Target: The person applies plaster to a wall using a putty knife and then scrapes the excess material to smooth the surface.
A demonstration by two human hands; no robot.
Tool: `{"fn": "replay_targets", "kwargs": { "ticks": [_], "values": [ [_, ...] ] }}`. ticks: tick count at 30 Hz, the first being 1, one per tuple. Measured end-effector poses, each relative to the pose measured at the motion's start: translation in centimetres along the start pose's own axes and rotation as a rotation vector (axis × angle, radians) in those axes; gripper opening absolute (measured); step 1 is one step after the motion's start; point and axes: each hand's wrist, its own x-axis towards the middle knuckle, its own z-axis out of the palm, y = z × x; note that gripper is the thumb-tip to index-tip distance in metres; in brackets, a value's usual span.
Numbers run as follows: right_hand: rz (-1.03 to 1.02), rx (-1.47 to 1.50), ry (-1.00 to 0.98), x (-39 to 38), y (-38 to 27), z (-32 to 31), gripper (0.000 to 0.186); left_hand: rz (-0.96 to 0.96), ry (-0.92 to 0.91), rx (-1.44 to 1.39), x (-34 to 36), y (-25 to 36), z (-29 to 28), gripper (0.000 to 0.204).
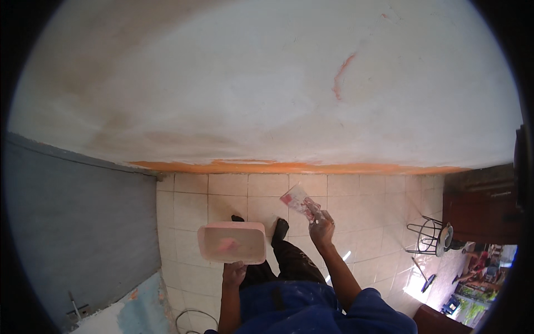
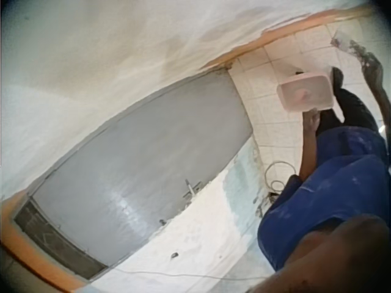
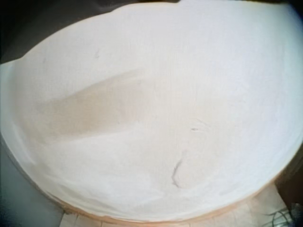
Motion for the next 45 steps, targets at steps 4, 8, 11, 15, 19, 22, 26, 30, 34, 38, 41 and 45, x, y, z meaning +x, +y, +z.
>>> {"fn": "replay_targets", "kwargs": {
  "ticks": [4, 8, 11, 15, 19, 22, 26, 30, 34, 38, 41, 45],
  "values": [
    [0.258, 0.537, 0.034, -0.3, 1.1, 0.9, 0.043, -0.064, -0.066, -0.326, 0.0, 1.3, 1.0, 0.055],
    [0.411, 0.873, -0.015, -1.0, 3.8, 2.9, 0.047, -0.102, -0.059, -0.379, 0.1, 1.5, 1.1, 0.058],
    [0.482, 1.091, -0.005, -0.6, 3.2, 2.5, 0.046, -0.103, -0.002, -0.404, 0.1, 1.7, 1.1, 0.06],
    [0.392, 1.221, -0.054, -0.6, 3.9, 2.0, 0.044, -0.095, 0.011, -0.381, 0.2, 3.1, 1.8, 0.061],
    [0.468, 1.173, -0.047, 0.1, 3.6, 3.4, 0.026, -0.096, -0.01, -0.419, 0.5, 3.9, 1.2, 0.063],
    [0.473, 1.039, 0.089, 1.2, 2.4, 5.6, 0.021, -0.13, 0.004, -0.391, 0.9, 4.6, 0.6, 0.063],
    [0.82, 1.386, 0.229, 2.1, -0.2, 7.2, 0.028, -0.118, -0.008, -0.328, 1.4, 6.5, 0.2, 0.063],
    [1.094, 1.602, 0.194, 3.8, 2.1, 11.9, 0.024, -0.166, -0.067, -0.249, 2.6, 9.4, -0.7, 0.062],
    [1.056, 1.768, 0.279, 6.9, 1.3, 15.0, 0.024, -0.157, -0.097, -0.201, 3.6, 11.9, -2.7, 0.061],
    [1.09, 1.743, 0.334, 10.4, 1.4, 18.1, 0.016, -0.182, -0.073, -0.135, 4.1, 14.1, -3.9, 0.06],
    [1.003, 1.855, 0.512, 13.4, 3.1, 19.5, 0.012, -0.14, -0.176, 0.137, 5.4, 14.2, -5.0, 0.059],
    [0.914, 1.603, 0.366, 14.3, -3.7, 15.5, 0.008, -0.17, -0.137, -0.092, 5.2, 16.3, -5.3, 0.057]
  ]
}}
